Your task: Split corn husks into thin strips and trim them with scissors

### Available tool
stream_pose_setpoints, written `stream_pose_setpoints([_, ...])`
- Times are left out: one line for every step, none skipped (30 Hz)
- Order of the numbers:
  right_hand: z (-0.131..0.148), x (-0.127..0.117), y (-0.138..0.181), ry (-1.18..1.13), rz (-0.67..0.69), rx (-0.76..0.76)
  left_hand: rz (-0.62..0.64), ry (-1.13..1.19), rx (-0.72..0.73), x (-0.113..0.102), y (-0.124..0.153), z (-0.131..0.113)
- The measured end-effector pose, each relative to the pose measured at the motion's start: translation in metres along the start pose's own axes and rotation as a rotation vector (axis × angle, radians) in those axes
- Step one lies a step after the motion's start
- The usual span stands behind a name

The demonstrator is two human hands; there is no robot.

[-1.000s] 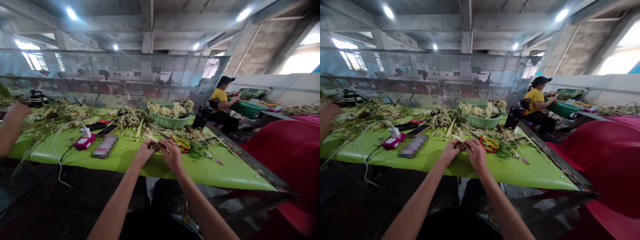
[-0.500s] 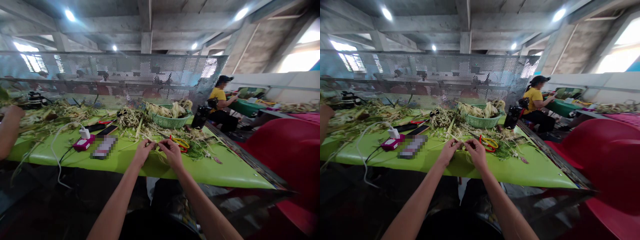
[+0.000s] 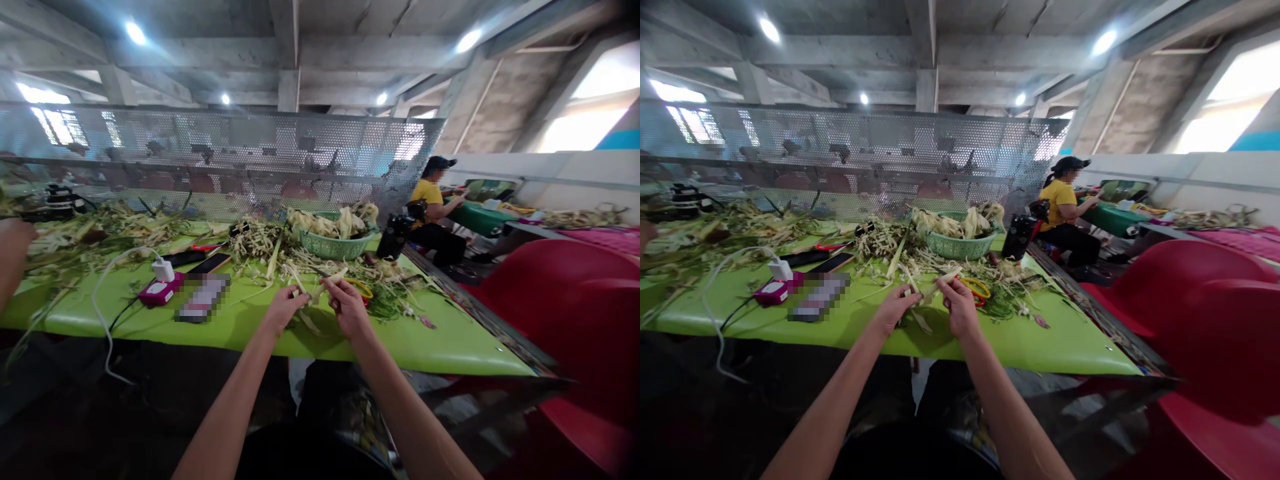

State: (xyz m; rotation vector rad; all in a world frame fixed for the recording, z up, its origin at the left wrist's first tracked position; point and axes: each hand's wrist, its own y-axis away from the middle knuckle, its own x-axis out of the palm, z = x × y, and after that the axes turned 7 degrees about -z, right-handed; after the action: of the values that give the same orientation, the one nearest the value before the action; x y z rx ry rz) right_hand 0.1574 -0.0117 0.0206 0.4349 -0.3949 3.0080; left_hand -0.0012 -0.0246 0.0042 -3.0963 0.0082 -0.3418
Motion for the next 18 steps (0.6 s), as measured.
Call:
stream_pose_setpoints([0.001, -0.001, 0.0, -0.018, 0.005, -0.014, -0.021, -0.009, 0.005, 0.0, -0.001, 0.001])
stream_pose_setpoints([0.002, -0.001, 0.001, -0.033, 0.016, -0.024, -0.042, -0.021, 0.018, -0.001, -0.002, 0.001])
stream_pose_setpoints([0.004, -0.001, 0.002, -0.046, 0.027, -0.031, -0.06, -0.029, 0.034, -0.001, -0.003, 0.001])
stream_pose_setpoints([0.005, -0.001, 0.003, -0.052, 0.04, -0.033, -0.075, -0.03, 0.05, -0.001, -0.003, 0.001])
stream_pose_setpoints([0.006, 0.0, 0.005, -0.049, 0.056, -0.031, -0.088, -0.021, 0.065, 0.0, -0.004, 0.002])
stream_pose_setpoints([0.007, 0.001, 0.007, -0.034, 0.073, -0.029, -0.096, -0.007, 0.075, 0.0, -0.004, 0.002])
stream_pose_setpoints([0.008, 0.002, 0.008, -0.007, 0.096, -0.029, -0.1, 0.007, 0.076, 0.0, -0.005, 0.003])
stream_pose_setpoints([0.01, 0.003, 0.009, 0.03, 0.123, -0.035, -0.106, 0.019, 0.073, 0.0, -0.005, 0.004])
stream_pose_setpoints([0.011, 0.004, 0.01, 0.071, 0.153, -0.048, -0.112, 0.028, 0.067, 0.0, -0.006, 0.005])
stream_pose_setpoints([0.011, 0.005, 0.011, 0.112, 0.185, -0.063, -0.121, 0.033, 0.063, 0.0, -0.007, 0.006])
stream_pose_setpoints([0.012, 0.006, 0.011, 0.148, 0.212, -0.078, -0.131, 0.037, 0.063, 0.0, -0.008, 0.007])
stream_pose_setpoints([0.013, 0.006, 0.01, 0.18, 0.235, -0.09, -0.136, 0.04, 0.065, 0.0, -0.008, 0.007])
stream_pose_setpoints([0.013, 0.006, 0.009, 0.211, 0.252, -0.098, -0.135, 0.042, 0.07, 0.001, -0.008, 0.008])
stream_pose_setpoints([0.014, 0.006, 0.008, 0.242, 0.262, -0.102, -0.131, 0.044, 0.075, 0.001, -0.008, 0.007])
stream_pose_setpoints([0.015, 0.005, 0.007, 0.275, 0.271, -0.104, -0.122, 0.047, 0.079, 0.001, -0.008, 0.007])
stream_pose_setpoints([0.016, 0.004, 0.005, 0.314, 0.282, -0.108, -0.112, 0.052, 0.082, 0.001, -0.007, 0.005])
stream_pose_setpoints([0.017, 0.003, 0.004, 0.358, 0.296, -0.119, -0.105, 0.057, 0.084, 0.002, -0.005, 0.004])
stream_pose_setpoints([0.019, 0.001, 0.003, 0.405, 0.309, -0.139, -0.096, 0.06, 0.084, 0.002, -0.004, 0.002])
